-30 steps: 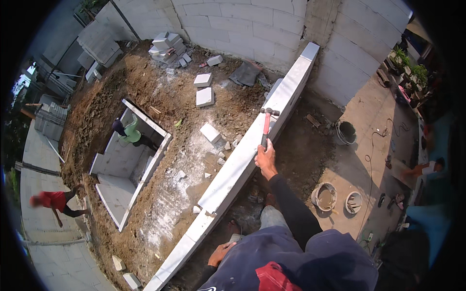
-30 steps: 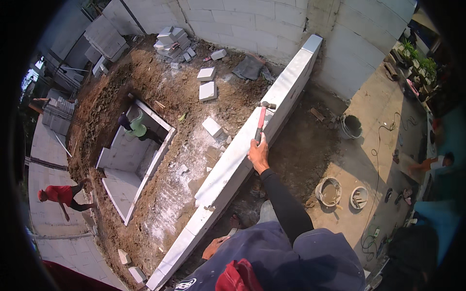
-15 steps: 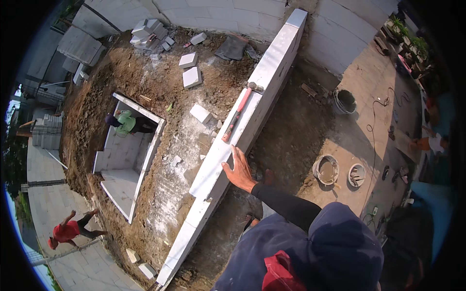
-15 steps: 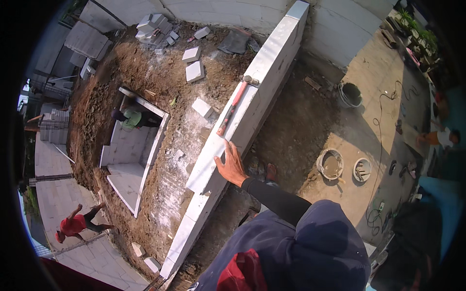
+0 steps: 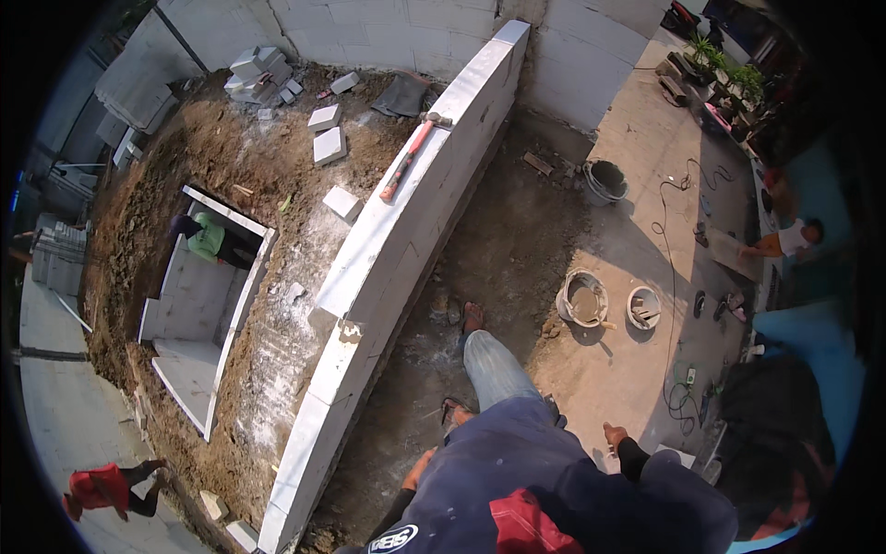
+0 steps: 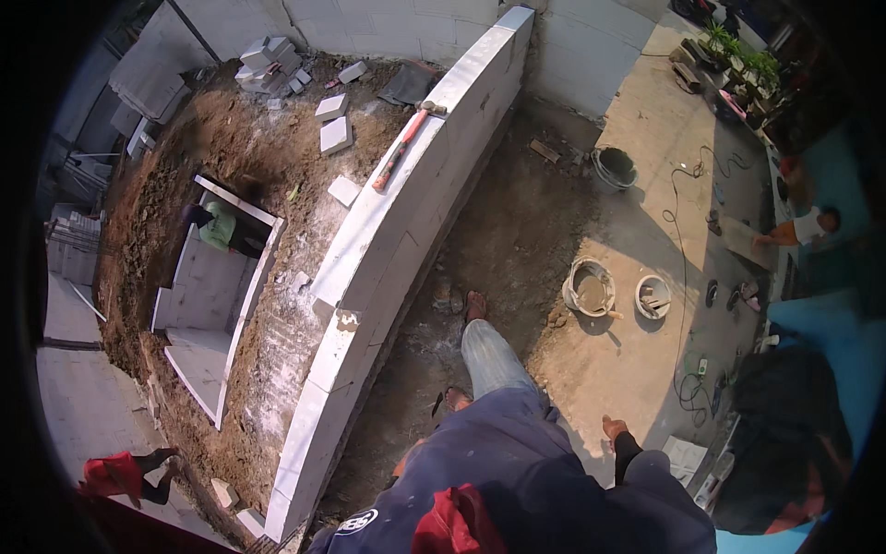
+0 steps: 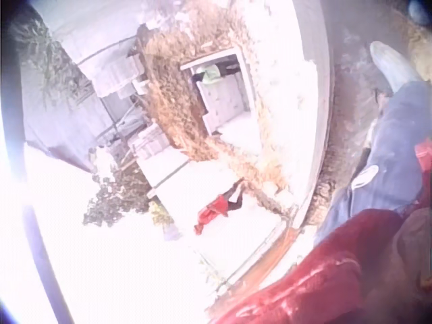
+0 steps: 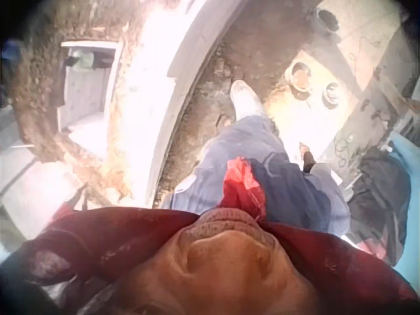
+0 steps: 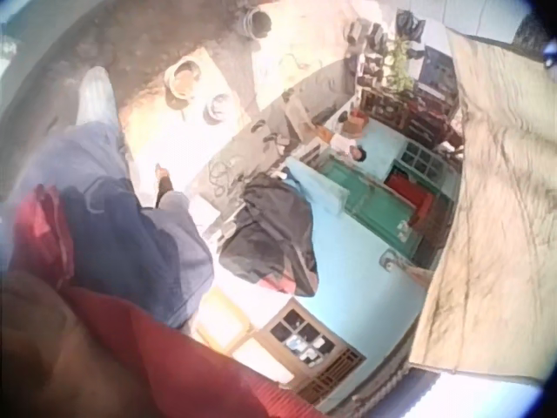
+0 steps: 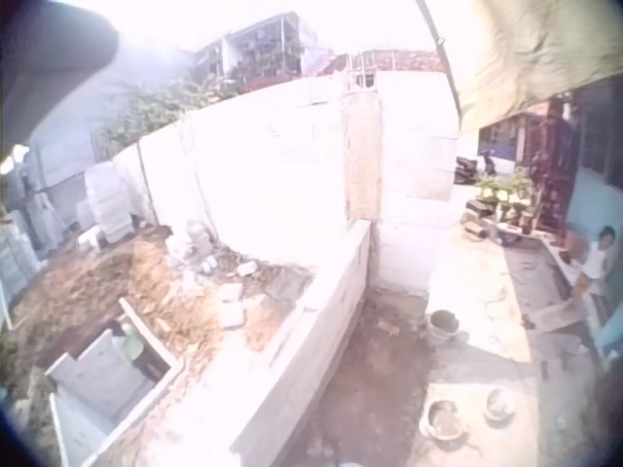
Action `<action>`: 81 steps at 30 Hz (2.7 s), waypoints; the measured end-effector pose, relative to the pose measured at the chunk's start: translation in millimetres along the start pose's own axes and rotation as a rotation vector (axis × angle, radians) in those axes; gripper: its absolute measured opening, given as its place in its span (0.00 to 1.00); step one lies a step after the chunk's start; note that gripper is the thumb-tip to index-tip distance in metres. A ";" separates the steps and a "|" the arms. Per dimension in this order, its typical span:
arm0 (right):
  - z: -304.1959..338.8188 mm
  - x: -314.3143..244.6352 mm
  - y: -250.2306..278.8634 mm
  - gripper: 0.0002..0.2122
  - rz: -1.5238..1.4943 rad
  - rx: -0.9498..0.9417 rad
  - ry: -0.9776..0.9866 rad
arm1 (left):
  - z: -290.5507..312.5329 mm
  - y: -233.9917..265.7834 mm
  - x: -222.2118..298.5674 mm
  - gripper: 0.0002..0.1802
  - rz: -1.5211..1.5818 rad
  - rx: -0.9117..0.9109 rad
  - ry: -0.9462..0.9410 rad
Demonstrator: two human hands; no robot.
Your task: The person organizes concrete blocks, applies mortar to the top of a masonry wall using a trowel, and سپس positions a concrete block onto the wall, tapping it into place with a hammer.
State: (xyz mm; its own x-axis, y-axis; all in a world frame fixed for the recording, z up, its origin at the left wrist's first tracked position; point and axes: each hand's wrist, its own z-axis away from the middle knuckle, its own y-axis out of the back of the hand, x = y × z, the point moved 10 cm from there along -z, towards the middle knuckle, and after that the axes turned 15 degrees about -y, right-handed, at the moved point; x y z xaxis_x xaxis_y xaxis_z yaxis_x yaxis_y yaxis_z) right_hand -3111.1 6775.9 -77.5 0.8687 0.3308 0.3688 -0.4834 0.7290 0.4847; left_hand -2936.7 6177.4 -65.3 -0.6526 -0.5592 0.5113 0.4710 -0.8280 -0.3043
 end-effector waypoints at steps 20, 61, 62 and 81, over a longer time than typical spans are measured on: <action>170.1 -307.5 -58.5 0.36 0.543 -0.516 0.911 | 35.2 -252.6 -288.4 0.56 0.841 0.465 -0.350; -228.8 -91.3 139.7 0.29 0.567 -0.211 0.801 | 14.2 -365.0 -445.8 0.22 0.606 0.325 -0.158; -205.6 -80.7 127.0 0.28 0.623 -0.215 0.837 | 17.5 -352.3 -458.6 0.23 0.430 0.303 -0.268; -270.1 -38.3 253.2 0.24 0.251 0.120 0.911 | -10.7 -322.1 -469.6 0.28 -0.539 -0.031 -0.199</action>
State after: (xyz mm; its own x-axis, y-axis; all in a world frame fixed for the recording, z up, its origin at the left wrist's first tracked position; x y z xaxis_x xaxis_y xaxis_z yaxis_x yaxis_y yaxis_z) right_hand -3237.5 7109.6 -183.2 0.4635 0.8464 -0.2622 -0.6313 0.5231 0.5725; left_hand -2788.3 6706.1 -216.0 -0.6696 -0.0414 0.7415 0.0829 -0.9964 0.0192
